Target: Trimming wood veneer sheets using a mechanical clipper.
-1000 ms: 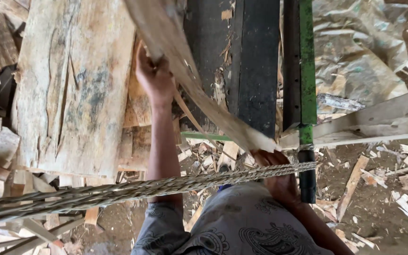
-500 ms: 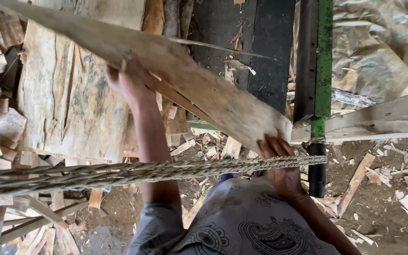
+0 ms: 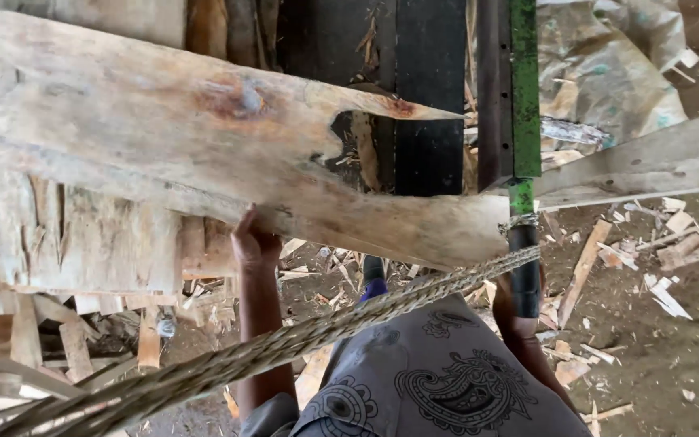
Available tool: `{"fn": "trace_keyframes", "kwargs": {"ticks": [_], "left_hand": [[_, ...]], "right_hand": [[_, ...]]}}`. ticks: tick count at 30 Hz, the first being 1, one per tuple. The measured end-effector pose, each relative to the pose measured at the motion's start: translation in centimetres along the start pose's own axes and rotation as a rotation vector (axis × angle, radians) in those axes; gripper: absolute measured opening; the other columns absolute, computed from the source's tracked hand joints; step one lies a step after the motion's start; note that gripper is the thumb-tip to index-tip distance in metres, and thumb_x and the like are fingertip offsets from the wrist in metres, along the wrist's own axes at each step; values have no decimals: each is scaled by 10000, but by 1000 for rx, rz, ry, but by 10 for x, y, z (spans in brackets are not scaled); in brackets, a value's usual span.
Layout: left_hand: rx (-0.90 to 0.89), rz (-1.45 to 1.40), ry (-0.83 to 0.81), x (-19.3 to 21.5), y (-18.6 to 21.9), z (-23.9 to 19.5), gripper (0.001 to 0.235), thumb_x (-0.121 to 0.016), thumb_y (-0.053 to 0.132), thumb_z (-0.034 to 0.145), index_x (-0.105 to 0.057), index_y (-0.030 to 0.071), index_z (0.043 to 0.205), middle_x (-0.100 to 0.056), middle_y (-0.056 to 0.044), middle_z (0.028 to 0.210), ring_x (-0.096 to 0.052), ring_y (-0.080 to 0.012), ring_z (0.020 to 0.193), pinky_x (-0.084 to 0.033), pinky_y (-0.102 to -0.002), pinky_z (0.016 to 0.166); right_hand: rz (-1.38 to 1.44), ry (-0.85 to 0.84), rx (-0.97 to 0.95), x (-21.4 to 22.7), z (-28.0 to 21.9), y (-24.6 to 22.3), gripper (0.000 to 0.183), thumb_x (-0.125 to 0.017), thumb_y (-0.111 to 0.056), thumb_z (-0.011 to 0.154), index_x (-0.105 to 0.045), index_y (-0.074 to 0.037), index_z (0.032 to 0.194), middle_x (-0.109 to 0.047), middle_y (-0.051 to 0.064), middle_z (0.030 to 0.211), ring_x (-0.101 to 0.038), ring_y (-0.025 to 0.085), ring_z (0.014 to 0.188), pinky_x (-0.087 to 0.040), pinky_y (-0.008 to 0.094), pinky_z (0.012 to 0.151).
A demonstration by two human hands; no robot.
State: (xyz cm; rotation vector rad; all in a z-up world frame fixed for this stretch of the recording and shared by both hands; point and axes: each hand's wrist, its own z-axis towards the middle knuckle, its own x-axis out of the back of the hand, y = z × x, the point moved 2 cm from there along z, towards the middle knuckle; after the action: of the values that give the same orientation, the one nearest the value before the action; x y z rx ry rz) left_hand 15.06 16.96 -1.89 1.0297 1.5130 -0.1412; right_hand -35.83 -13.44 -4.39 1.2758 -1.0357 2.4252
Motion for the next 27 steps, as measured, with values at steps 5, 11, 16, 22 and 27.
{"fn": "trace_keyframes", "kwargs": {"ticks": [5,11,16,22,27], "left_hand": [[200,313,364,-79,-34,-27,334,-661,63,897,-592,-40,1207,-732,-154,1025,-755,-293,929,-671,-439,807],[270,303,145,-51,-87,-58,340,-670,41,1007,-548,-87,1298,-695,-226,1101,-722,-342,983,-662,-450,814],[452,271,325,-114,-146,-92,354,-646,144,925,-576,-42,1217,-753,-174,1038,-782,-300,946,-675,-437,797],[580,360,278,-68,-214,-111,457,-731,377,932,-680,-56,1067,-762,-184,847,-704,-236,623,-528,-298,475],[717,488,236,-43,-224,-118,671,-748,574,931,-705,-86,1050,-664,-180,707,-569,-182,442,-457,-285,374]], "right_hand": [[-98,130,-105,57,14,-18,155,-637,-138,958,-679,-103,1102,-675,29,1244,-618,225,1211,-427,428,1172],[-217,140,-221,81,-7,0,187,-676,-89,1030,-796,-127,1169,-746,32,1269,-622,266,1289,-453,440,1135],[-429,174,-353,82,-31,82,138,-738,-137,1046,-823,-203,1133,-763,16,1291,-586,259,1337,-426,419,1106],[-375,236,-465,101,-30,148,120,-691,-175,1137,-787,-242,1113,-656,112,1521,-475,310,1482,-385,382,1211],[-473,-44,-580,101,-20,165,183,-644,-161,1066,-783,-222,1168,-455,170,1668,-379,361,1516,-326,487,1208]]}}
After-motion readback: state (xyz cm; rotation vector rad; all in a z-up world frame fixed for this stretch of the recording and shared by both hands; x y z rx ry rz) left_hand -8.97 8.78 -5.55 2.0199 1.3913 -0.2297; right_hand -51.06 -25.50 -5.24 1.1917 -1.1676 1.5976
